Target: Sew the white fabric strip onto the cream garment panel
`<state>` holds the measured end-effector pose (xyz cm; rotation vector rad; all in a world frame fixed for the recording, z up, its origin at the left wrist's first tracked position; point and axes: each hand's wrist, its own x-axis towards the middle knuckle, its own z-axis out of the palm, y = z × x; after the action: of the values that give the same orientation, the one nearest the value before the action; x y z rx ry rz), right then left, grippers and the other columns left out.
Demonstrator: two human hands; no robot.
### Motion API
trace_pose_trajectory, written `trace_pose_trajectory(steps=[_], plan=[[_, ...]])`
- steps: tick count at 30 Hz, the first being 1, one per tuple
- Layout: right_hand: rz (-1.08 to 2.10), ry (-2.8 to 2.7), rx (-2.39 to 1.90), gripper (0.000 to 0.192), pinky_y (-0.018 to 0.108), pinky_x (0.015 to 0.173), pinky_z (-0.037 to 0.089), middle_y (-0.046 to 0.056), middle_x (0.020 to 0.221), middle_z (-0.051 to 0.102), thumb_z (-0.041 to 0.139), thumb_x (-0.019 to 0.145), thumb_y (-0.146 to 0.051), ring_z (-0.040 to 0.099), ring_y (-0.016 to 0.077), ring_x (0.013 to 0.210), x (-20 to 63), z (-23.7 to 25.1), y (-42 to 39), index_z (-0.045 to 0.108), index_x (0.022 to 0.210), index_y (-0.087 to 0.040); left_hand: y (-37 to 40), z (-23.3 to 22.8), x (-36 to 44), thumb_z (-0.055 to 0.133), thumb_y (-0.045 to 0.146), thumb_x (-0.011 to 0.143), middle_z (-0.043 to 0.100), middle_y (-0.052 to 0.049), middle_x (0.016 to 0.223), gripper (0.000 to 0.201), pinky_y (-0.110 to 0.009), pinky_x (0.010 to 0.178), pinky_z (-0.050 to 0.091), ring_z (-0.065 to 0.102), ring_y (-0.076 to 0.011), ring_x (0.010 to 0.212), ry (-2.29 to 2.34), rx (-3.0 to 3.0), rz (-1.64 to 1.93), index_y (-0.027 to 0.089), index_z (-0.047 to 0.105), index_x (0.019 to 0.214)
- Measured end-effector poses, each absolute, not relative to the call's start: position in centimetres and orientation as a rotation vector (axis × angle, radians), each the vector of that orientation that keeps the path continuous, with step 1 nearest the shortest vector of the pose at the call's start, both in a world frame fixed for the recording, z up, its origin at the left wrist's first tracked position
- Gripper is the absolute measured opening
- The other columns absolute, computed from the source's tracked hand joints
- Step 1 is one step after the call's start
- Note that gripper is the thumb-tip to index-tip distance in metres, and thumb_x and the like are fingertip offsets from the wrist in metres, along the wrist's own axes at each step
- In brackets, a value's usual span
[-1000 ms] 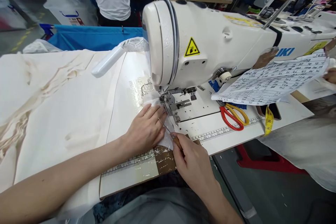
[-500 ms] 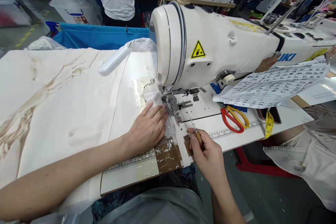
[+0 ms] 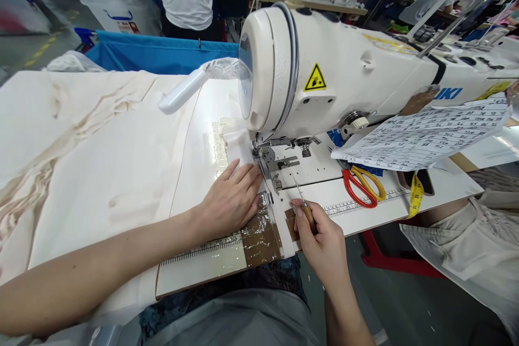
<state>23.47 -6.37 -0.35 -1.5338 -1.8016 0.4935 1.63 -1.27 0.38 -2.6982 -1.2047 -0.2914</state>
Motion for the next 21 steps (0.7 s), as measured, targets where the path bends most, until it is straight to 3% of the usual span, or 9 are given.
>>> trace_pose_trajectory(steps=[10,16,19,21], plan=[[0.568,-1.757,-1.568,0.030,0.021,0.049,0.049,0.004,0.075,0.074,0.047,0.098,-0.036,0.062,0.0133,0.052,23.3,-0.1,-6.5,0.068,0.106,-0.014,-1.0,0.6,1.7,0.030,0.029,0.102,0.056,-0.020,0.138,0.048,-0.049,0.114,0.036,0.051,-0.0321,0.128,-1.226,-2.728,-0.242,0.002,0.054,0.134],[0.561,-1.699,-1.579,0.031,0.027,0.073,0.057,0.010,0.104,0.076,0.050,0.098,-0.040,0.072,0.0208,0.090,23.3,-0.7,-6.7,0.065,0.114,-0.018,-0.6,0.4,1.5,0.028,0.030,0.103,0.055,-0.021,0.140,0.050,-0.048,0.114,0.036,0.050,-0.0316,0.130,-1.230,-2.736,-0.239,0.000,0.052,0.135],[0.601,-1.655,-1.598,0.038,0.022,0.056,0.053,0.008,0.100,0.075,0.050,0.099,-0.040,0.070,0.0168,0.076,23.1,-0.7,-7.0,0.058,0.129,-0.019,-0.3,0.4,1.3,0.029,0.031,0.103,0.053,-0.021,0.141,0.051,-0.048,0.113,0.036,0.048,-0.0318,0.131,-1.264,-2.747,-0.227,0.000,0.049,0.138],[0.618,-1.649,-1.577,0.035,0.020,0.049,0.048,0.007,0.097,0.074,0.048,0.100,-0.038,0.066,0.0138,0.066,22.8,-0.4,-7.1,0.056,0.128,-0.019,0.0,0.4,1.2,0.032,0.030,0.102,0.054,-0.021,0.139,0.050,-0.047,0.109,0.039,0.050,-0.0314,0.126,-1.301,-2.753,-0.210,0.000,0.049,0.138]])
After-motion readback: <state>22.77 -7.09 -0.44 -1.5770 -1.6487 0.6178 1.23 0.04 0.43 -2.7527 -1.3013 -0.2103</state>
